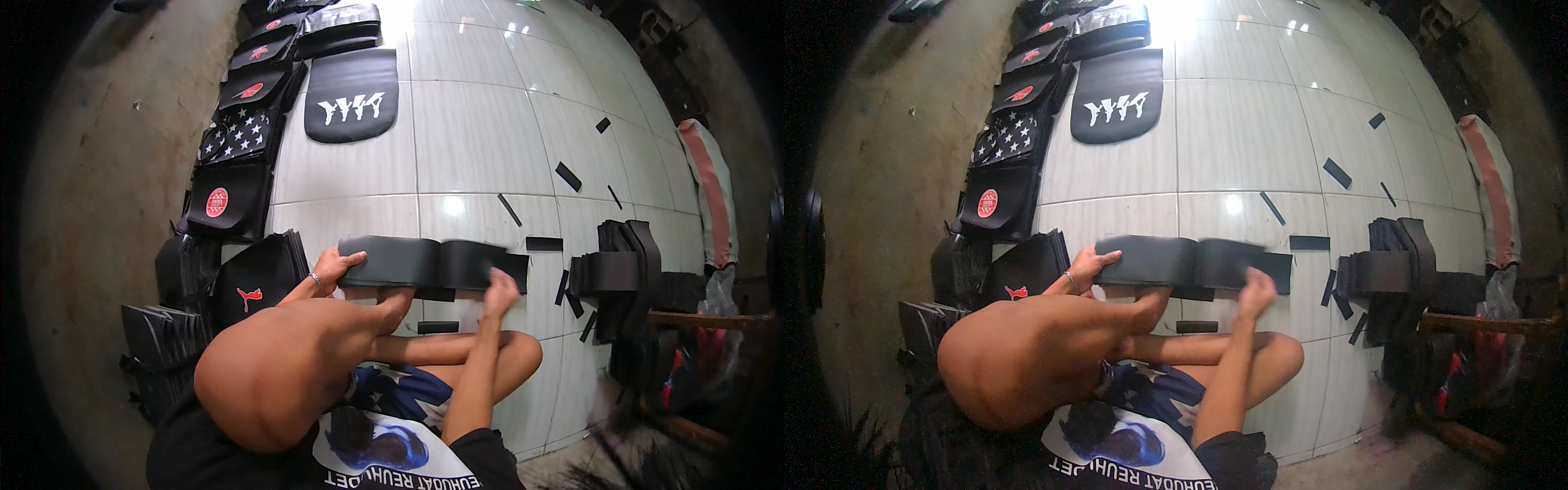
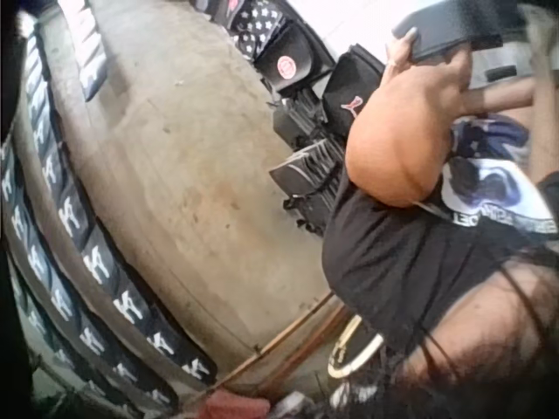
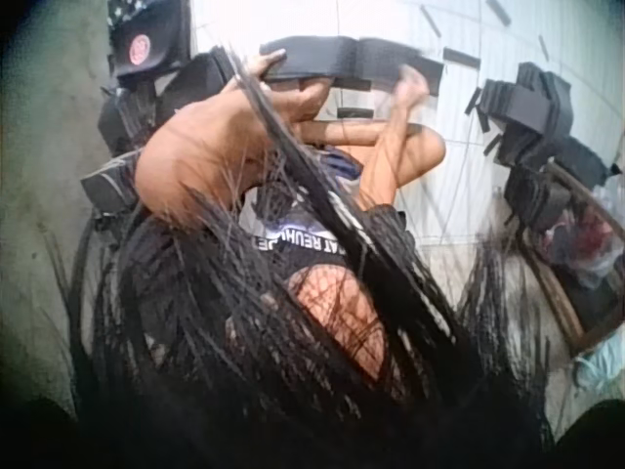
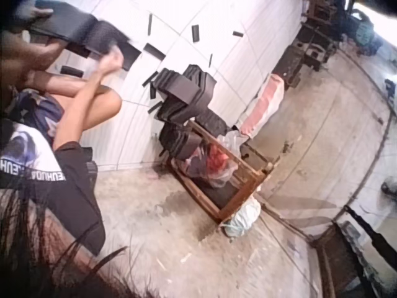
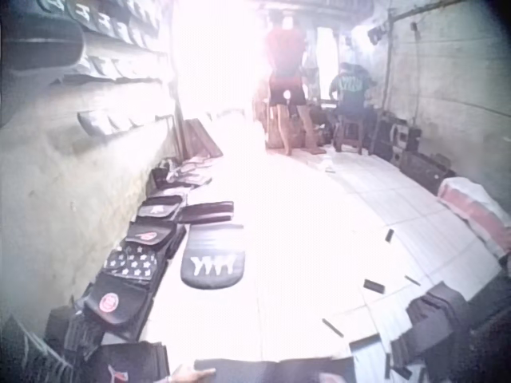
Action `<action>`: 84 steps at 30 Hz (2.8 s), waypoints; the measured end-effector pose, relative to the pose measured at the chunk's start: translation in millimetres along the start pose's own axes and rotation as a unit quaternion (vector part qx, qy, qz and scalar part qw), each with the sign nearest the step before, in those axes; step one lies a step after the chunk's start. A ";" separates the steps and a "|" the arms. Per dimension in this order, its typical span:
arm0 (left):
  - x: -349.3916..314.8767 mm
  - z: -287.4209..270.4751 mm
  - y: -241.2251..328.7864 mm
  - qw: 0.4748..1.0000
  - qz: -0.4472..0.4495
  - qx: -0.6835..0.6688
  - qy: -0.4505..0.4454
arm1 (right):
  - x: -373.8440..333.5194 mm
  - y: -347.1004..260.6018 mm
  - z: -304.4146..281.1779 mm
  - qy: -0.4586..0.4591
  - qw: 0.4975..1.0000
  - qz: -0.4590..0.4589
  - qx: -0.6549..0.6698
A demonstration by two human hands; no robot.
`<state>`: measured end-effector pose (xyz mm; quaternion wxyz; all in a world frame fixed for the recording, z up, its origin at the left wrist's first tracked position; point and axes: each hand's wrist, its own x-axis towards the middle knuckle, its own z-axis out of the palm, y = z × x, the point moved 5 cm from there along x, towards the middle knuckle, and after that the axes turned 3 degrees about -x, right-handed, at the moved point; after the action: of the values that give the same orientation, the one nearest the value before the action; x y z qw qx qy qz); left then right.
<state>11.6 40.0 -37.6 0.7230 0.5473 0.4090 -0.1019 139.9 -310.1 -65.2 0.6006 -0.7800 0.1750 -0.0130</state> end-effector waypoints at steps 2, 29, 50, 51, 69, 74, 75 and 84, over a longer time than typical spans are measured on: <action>-3.3 5.9 6.6 1.000 0.010 -0.011 -0.022 | 15.9 19.4 -64.0 0.296 0.950 0.059 -0.082; 5.1 4.5 3.7 0.998 -0.006 -0.030 -0.047 | 13.4 -4.6 -59.5 0.268 0.961 -0.054 -0.047; 23.7 -14.0 -23.4 0.998 -0.010 0.049 0.023 | -36.6 -16.8 46.2 -0.187 0.972 0.077 0.118; 24.6 -9.9 -22.6 0.998 -0.017 0.052 0.018 | -11.3 2.3 6.5 -0.107 0.986 0.078 0.100; -11.0 18.5 17.0 0.995 0.042 0.068 0.054 | -124.2 -79.8 140.5 -0.235 0.884 -0.292 -0.279; -2.7 23.6 11.2 1.000 0.021 -0.005 -0.003 | -114.3 -68.7 131.8 -0.196 0.919 -0.277 -0.201; -2.8 12.4 10.9 1.000 0.027 -0.007 -0.001 | -114.6 -72.6 130.7 -0.200 0.925 -0.278 -0.163; 1.4 20.4 3.0 0.999 0.010 0.014 -0.044 | -21.2 -7.2 19.8 -0.211 0.961 0.037 0.173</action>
<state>24.1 23.7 -35.0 0.7336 0.5568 0.3693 -0.1244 126.4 -283.9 -59.9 0.7499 -0.6422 0.0680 0.1436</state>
